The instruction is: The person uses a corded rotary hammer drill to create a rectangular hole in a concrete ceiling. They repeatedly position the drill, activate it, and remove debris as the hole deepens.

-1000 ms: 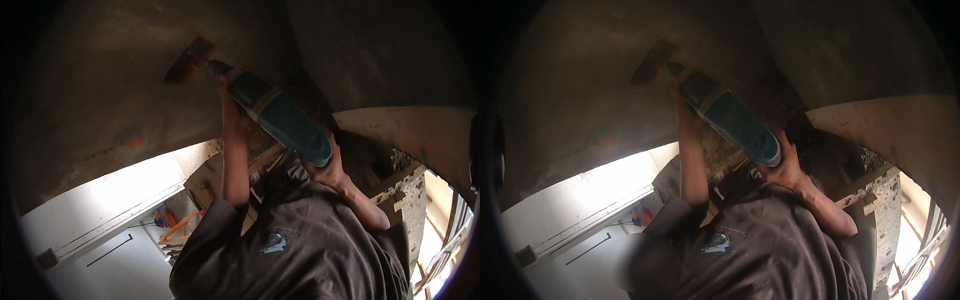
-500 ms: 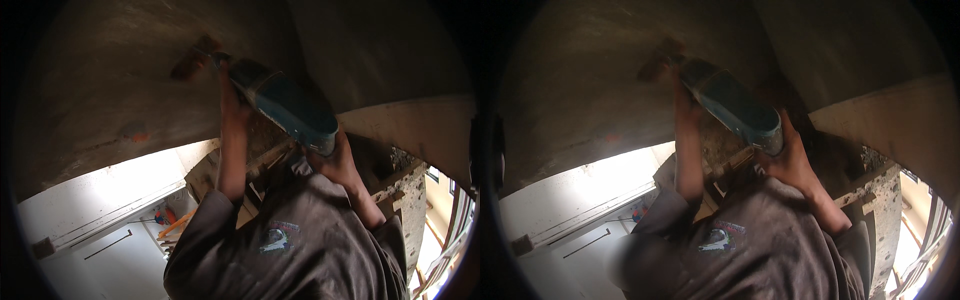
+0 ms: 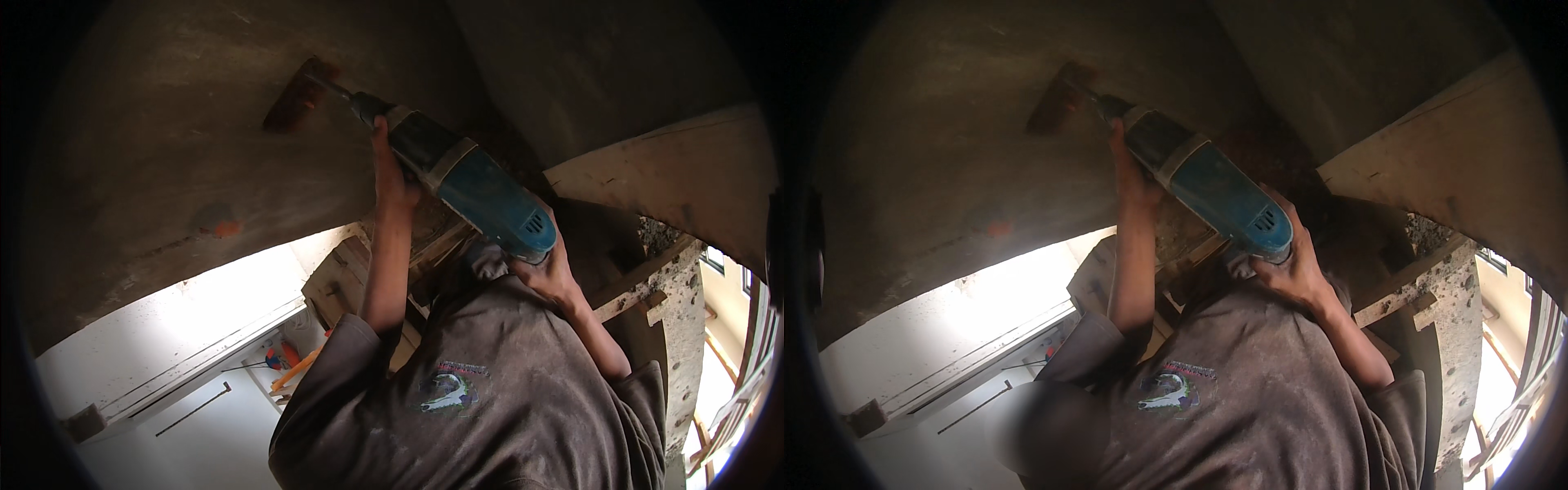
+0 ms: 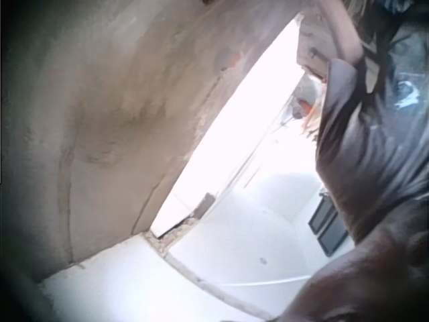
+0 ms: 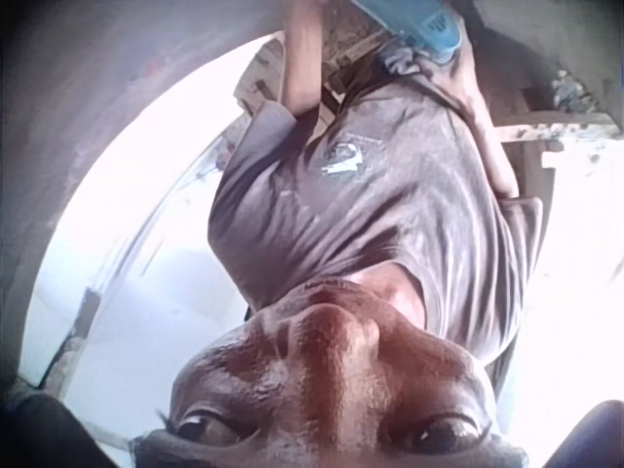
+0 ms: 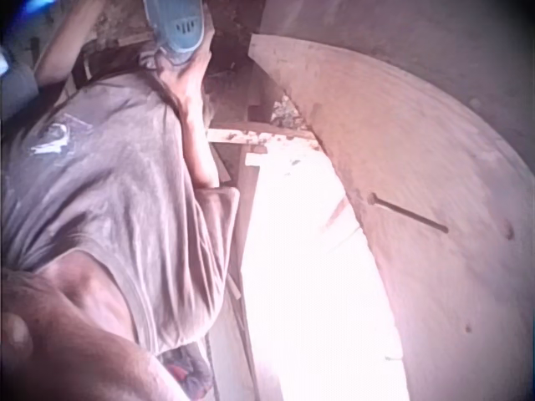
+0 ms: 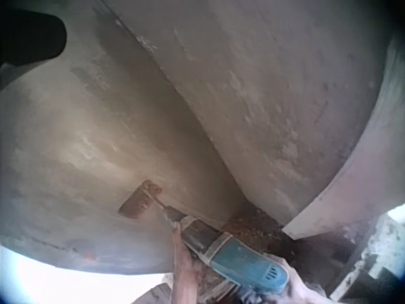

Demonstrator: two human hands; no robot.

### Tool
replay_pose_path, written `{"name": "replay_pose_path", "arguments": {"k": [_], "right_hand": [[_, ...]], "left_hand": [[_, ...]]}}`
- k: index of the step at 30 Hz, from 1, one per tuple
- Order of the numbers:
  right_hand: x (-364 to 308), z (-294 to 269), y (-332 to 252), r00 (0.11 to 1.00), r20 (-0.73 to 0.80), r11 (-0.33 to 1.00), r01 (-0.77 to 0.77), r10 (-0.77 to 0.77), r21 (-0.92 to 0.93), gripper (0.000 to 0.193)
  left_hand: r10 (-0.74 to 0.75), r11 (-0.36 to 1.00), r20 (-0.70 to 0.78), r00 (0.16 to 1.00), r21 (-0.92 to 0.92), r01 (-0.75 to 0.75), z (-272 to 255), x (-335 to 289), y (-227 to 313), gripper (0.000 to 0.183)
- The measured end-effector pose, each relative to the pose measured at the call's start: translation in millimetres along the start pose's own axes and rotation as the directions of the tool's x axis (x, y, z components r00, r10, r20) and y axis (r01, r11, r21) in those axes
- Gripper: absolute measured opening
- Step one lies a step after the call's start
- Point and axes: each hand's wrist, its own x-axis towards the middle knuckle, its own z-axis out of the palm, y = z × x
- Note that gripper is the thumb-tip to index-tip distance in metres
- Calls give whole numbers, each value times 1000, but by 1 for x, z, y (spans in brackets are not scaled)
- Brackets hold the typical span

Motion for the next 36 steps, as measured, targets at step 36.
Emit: {"name": "replay_pose_path", "arguments": {"k": [36], "right_hand": [[32, -16, -17, 964, 91, 957, -259, 249, 128, 65]], "left_hand": [[31, 988, -152, 988, 152, -8, 1, 15, 8, 64]]}}
